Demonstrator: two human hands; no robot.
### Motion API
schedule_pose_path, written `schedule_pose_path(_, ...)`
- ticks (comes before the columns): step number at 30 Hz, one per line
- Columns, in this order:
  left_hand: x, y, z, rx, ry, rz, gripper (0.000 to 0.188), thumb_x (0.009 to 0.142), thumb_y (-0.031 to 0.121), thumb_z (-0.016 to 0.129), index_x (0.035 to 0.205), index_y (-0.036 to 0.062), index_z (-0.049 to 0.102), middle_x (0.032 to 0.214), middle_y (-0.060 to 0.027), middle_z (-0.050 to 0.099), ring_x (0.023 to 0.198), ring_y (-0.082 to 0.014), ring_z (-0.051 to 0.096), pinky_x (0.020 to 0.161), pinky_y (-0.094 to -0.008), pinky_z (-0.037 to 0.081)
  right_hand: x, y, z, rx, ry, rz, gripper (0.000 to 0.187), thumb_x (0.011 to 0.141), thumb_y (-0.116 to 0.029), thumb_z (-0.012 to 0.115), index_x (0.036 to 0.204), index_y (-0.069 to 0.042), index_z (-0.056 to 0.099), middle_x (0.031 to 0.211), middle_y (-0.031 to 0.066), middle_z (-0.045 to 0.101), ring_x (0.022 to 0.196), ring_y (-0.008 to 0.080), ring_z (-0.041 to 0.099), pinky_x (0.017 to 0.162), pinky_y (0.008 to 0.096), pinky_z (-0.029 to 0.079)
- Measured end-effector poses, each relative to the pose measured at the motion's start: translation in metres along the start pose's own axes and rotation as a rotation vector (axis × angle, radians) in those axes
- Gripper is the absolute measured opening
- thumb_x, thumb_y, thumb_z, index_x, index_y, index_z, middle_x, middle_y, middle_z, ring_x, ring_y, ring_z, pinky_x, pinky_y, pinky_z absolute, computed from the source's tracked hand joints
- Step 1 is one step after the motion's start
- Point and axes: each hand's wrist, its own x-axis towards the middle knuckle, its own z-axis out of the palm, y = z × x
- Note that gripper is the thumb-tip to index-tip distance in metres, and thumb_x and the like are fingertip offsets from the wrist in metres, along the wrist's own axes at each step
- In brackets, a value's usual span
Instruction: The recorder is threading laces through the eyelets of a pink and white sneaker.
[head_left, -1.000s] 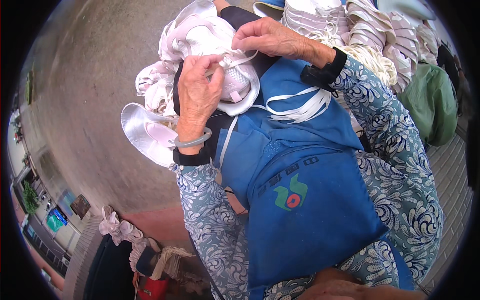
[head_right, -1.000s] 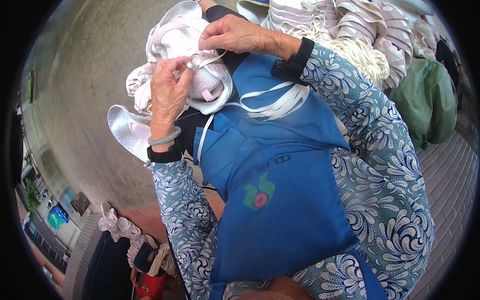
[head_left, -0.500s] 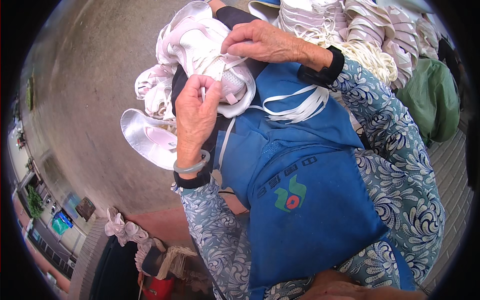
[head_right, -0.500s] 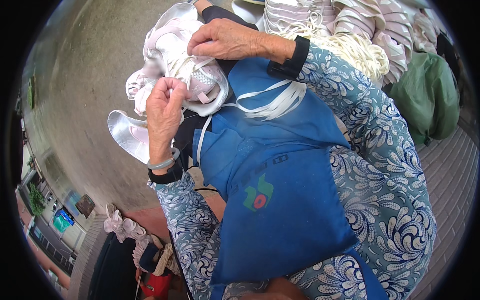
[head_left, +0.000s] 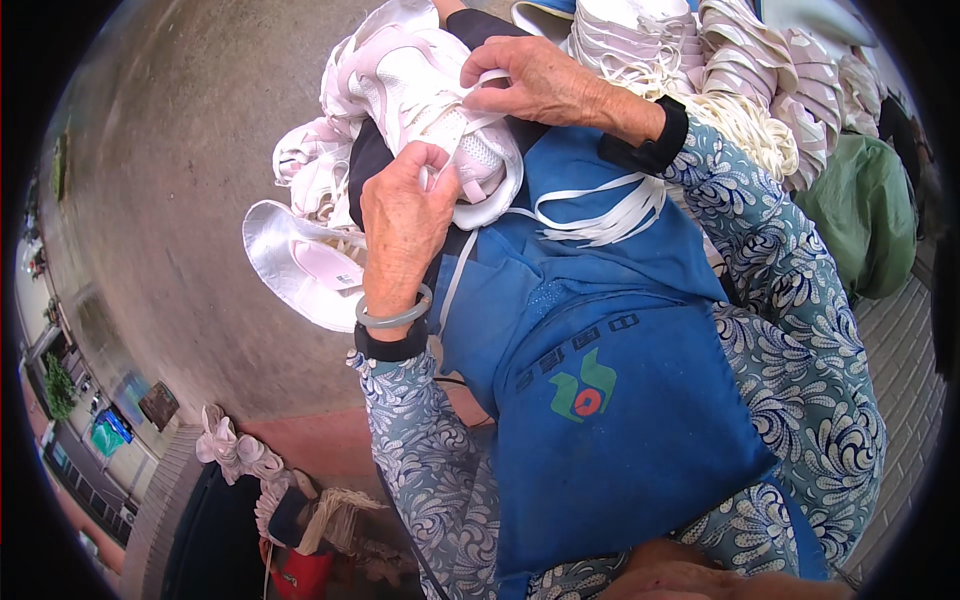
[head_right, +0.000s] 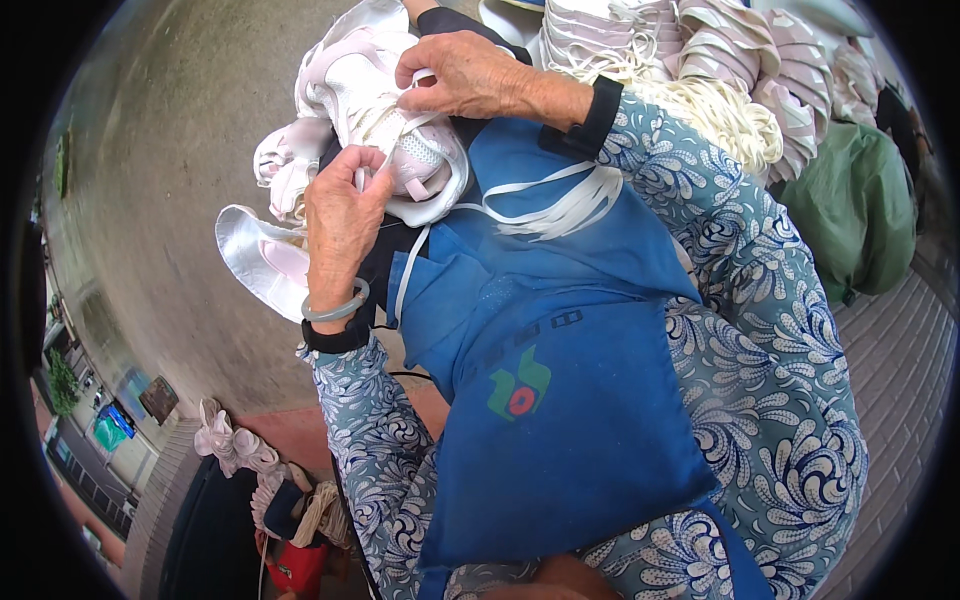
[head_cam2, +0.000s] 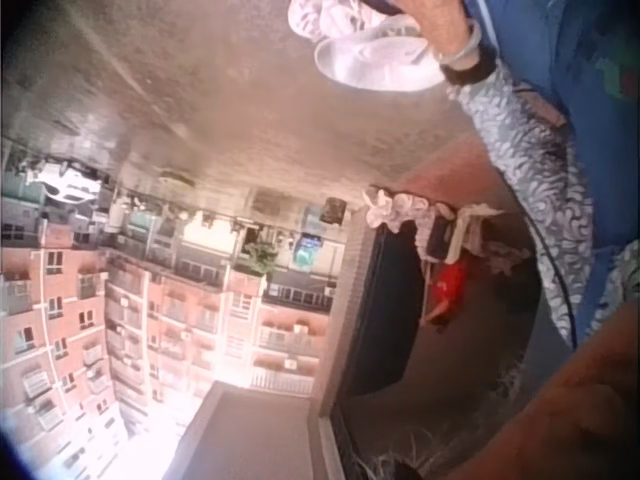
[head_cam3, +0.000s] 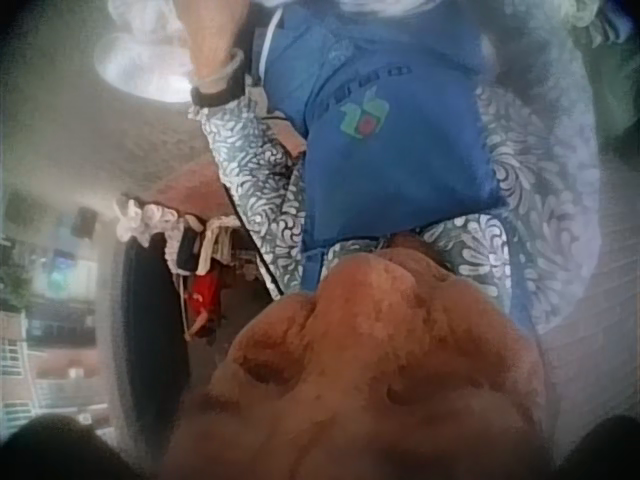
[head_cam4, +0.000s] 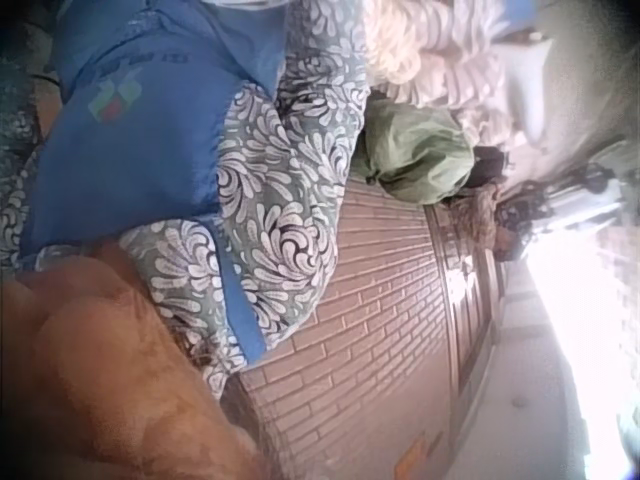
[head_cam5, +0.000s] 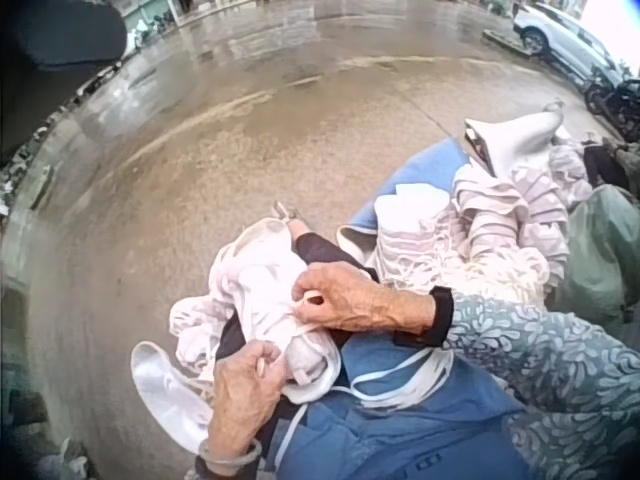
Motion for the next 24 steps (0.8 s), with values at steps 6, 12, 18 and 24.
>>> schedule_pose_path(6,-0.003,0.003,0.010,0.016,0.112,0.080,0.012,0.075,0.013,0.063,0.084,0.0048,0.061,0.064,-0.0162,0.060,0.060,-0.0294,0.061,0.055,-0.0365,0.046,0.006,-0.005,0.013,-0.058,-0.017,-0.035,0.025,0.074,-0.025,0.061,0.084,-0.002,0.062,0.082,0.0186,0.062,0.076,0.0319,0.062,0.068,0.0402,0.049)
schedule_pose_path(12,-0.008,-0.006,0.014,-0.025,0.088,0.090,0.015,0.081,0.018,0.063,0.086,0.0041,0.063,0.056,-0.0062,0.056,0.051,-0.0130,0.052,0.050,-0.0292,0.043,-0.002,-0.007,0.019,-0.128,0.070,-0.215,0.015,0.077,-0.016,0.060,0.085,-0.003,0.059,0.082,0.0130,0.058,0.075,0.0313,0.062,0.064,0.0407,0.050)
schedule_pose_path(18,-0.004,-0.009,0.014,0.021,0.223,0.213,0.008,0.082,0.011,0.059,0.084,0.0035,0.060,0.061,-0.0102,0.059,0.051,-0.0185,0.057,0.051,-0.0309,0.045,-0.008,-0.007,0.014,-0.296,-0.011,-0.270,0.015,0.079,-0.013,0.061,0.091,-0.006,0.056,0.084,0.0107,0.054,0.073,0.0286,0.061,0.062,0.0364,0.050)
schedule_pose_path(24,-0.009,-0.008,0.008,0.097,0.280,0.343,0.005,0.080,0.006,0.060,0.083,0.0031,0.057,0.064,-0.0124,0.059,0.054,-0.0251,0.059,0.050,-0.0330,0.045,-0.006,0.002,0.018,-0.146,0.029,-0.250,0.014,0.080,-0.014,0.061,0.091,-0.005,0.059,0.085,0.0115,0.056,0.075,0.0289,0.061,0.064,0.0353,0.050)
